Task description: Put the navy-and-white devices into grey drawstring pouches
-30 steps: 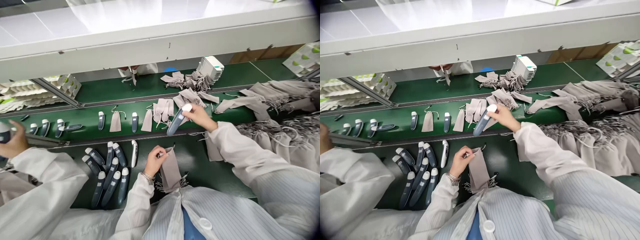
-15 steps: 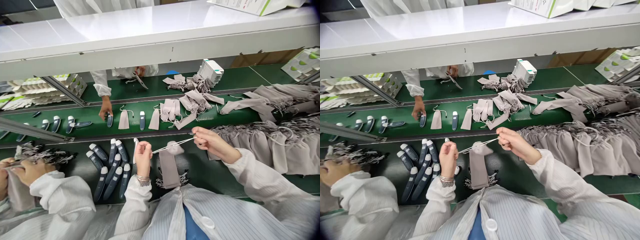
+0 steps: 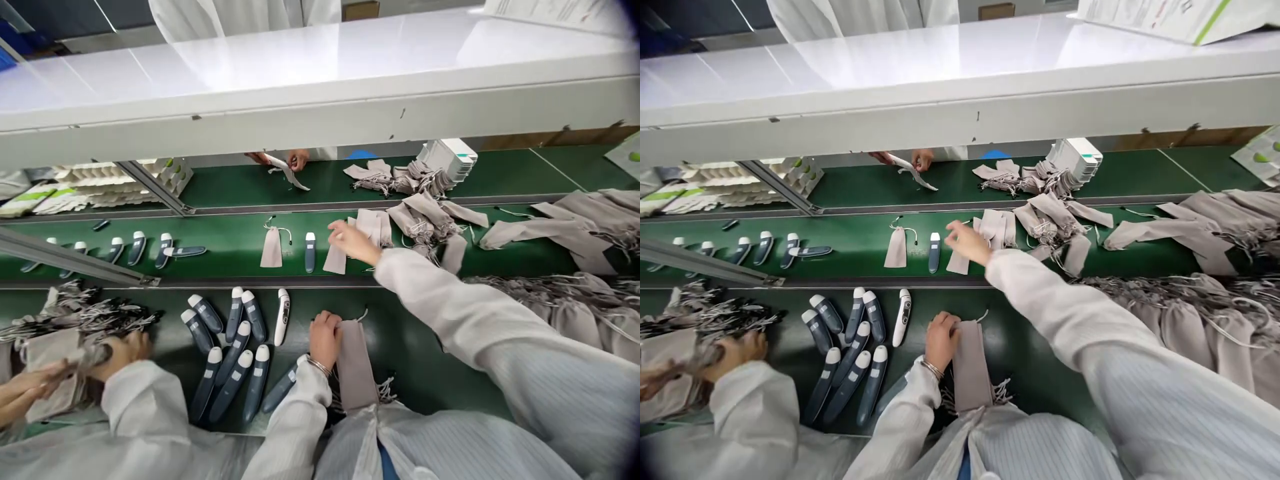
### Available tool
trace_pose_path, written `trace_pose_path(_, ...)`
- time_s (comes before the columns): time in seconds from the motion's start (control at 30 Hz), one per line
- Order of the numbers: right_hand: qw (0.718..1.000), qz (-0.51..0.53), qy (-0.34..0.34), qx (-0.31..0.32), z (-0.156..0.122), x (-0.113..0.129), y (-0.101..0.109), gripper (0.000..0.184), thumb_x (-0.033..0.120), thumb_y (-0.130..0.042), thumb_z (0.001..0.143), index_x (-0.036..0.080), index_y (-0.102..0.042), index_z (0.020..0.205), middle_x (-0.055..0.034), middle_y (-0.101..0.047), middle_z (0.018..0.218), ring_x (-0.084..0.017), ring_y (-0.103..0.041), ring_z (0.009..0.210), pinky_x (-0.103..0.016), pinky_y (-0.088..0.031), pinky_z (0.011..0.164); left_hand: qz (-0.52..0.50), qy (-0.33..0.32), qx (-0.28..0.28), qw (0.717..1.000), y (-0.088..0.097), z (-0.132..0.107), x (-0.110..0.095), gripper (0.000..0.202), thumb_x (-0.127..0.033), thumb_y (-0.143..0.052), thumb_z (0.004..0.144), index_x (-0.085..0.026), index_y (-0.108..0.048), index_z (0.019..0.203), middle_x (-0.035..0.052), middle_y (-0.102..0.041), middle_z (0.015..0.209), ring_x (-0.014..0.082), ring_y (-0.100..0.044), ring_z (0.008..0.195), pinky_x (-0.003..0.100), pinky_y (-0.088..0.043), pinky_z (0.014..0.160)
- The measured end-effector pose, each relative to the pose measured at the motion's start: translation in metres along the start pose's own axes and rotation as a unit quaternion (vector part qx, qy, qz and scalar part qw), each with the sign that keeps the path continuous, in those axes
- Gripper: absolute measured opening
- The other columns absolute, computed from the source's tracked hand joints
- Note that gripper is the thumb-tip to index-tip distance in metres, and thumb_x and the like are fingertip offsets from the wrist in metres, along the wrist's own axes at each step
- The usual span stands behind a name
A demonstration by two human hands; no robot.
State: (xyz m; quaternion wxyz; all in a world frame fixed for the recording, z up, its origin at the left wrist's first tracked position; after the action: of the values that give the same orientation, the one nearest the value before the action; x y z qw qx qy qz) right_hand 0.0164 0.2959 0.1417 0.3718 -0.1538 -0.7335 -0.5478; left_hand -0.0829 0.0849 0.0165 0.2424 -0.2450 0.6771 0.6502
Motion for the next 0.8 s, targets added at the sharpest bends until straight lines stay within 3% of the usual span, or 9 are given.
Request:
trace_pose_path(0.07,0.997,-0.034,-0.056,0.048,0.036,-0.002,-0.057,0.052,0.036,-0.068,0.083,0.015,-0.052,0.128,-0.0149,-0.065,0.118,-0.032,-0.064,0.105,-0.045,-0.050,0.089,0.019,-0.012,0.002,1.000,0.001,0.001,-0.003,0.017,-0.009,-0.059,0.083,-0.023,-0.066,0.088,0.0054,-0.064,0.097,0.0237,-0.055,0.096,0.040,-0.040,0.087)
trace_pose_path(0.13,0.992,-0.043,-0.101,0.057,0.060,-0.008,-0.097,0.068,0.031,-0.074,0.077,0.011,-0.046,0.136,-0.0226,-0.058,0.127,-0.039,-0.061,0.111,-0.052,-0.048,0.093,0.028,-0.027,0.004,0.999,0.003,0.001,-0.009,0.014,-0.014,-0.055,0.089,-0.022,-0.064,0.083,0.0065,-0.063,0.094,0.0251,-0.053,0.097,0.043,-0.037,0.090)
trace_pose_path(0.23,0.989,-0.025,-0.138,0.040,0.076,-0.024,-0.123,0.073,0.018,-0.067,0.080,0.012,-0.033,0.145,-0.0278,-0.042,0.142,-0.041,-0.056,0.120,-0.058,-0.043,0.098,0.019,-0.051,0.009,0.998,0.007,-0.002,-0.017,0.020,-0.015,-0.049,0.093,-0.021,-0.062,0.080,0.0079,-0.063,0.091,0.0258,-0.051,0.098,0.046,-0.034,0.093)
trace_pose_path(0.37,0.991,0.068,-0.118,0.014,0.064,-0.046,-0.108,0.050,0.025,-0.054,0.092,0.015,-0.038,0.138,-0.0200,-0.051,0.134,-0.035,-0.055,0.121,-0.055,-0.042,0.103,-0.029,-0.086,0.022,0.996,0.020,-0.005,-0.024,0.019,-0.008,-0.048,0.089,-0.021,-0.059,0.080,0.0052,-0.064,0.089,0.0234,-0.053,0.097,0.042,-0.035,0.092)
trace_pose_path(0.5,0.977,0.201,-0.076,0.008,0.008,-0.053,-0.081,0.034,0.035,-0.035,0.100,0.022,-0.036,0.131,-0.0084,-0.059,0.114,-0.022,-0.065,0.098,-0.043,-0.057,0.085,-0.115,-0.091,0.029,0.989,0.038,-0.001,-0.027,0.010,-0.014,-0.058,0.085,-0.021,-0.055,0.079,-0.0011,-0.059,0.077,0.0158,-0.054,0.075,0.030,-0.041,0.074)
trace_pose_path(0.57,0.949,0.313,-0.038,0.004,-0.033,-0.047,-0.069,0.042,0.036,-0.044,0.097,0.029,-0.027,0.134,-0.0041,-0.057,0.113,-0.018,-0.066,0.091,-0.038,-0.059,0.079,-0.162,-0.088,0.018,0.983,0.046,0.003,-0.032,0.011,-0.018,-0.061,0.084,-0.021,-0.054,0.077,-0.0020,-0.057,0.076,0.0134,-0.052,0.069,0.026,-0.041,0.067)
trace_pose_path(0.7,0.859,0.511,0.026,0.003,-0.113,-0.034,-0.053,0.082,0.031,-0.070,0.081,0.039,-0.015,0.142,0.0001,-0.054,0.110,-0.016,-0.067,0.087,-0.038,-0.058,0.082,-0.232,-0.088,-0.019,0.968,0.057,0.007,-0.055,0.014,-0.025,-0.065,0.084,-0.020,-0.055,0.075,-0.0006,-0.055,0.079,0.0138,-0.055,0.075,0.026,-0.044,0.070)
trace_pose_path(0.73,0.859,0.510,0.029,0.008,-0.127,-0.033,-0.053,0.082,0.030,-0.072,0.080,0.038,-0.019,0.142,0.0003,-0.055,0.108,-0.016,-0.066,0.089,-0.037,-0.057,0.084,-0.246,-0.089,-0.030,0.965,0.059,0.008,-0.062,0.014,-0.026,-0.067,0.083,-0.020,-0.057,0.076,0.0006,-0.055,0.083,0.0147,-0.056,0.080,0.027,-0.045,0.074)
trace_pose_path(0.8,0.877,0.479,0.031,0.022,-0.150,-0.032,-0.057,0.063,0.031,-0.069,0.083,0.032,-0.037,0.136,-0.0013,-0.057,0.109,-0.016,-0.062,0.097,-0.032,-0.052,0.088,-0.282,-0.079,-0.073,0.953,0.067,0.009,-0.071,0.013,-0.028,-0.070,0.081,-0.020,-0.061,0.078,0.0031,-0.056,0.092,0.0170,-0.057,0.091,0.029,-0.047,0.081)
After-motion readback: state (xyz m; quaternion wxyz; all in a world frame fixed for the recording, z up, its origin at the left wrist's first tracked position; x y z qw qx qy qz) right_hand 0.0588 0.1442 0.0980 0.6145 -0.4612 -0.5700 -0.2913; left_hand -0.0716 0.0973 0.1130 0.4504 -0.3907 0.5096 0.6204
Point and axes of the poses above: each hand's wrist, its own z-axis towards the middle knuckle, its own y-axis out of the back of the hand, x = y × z, the point moved 7 cm from there along z, towards the middle knuckle
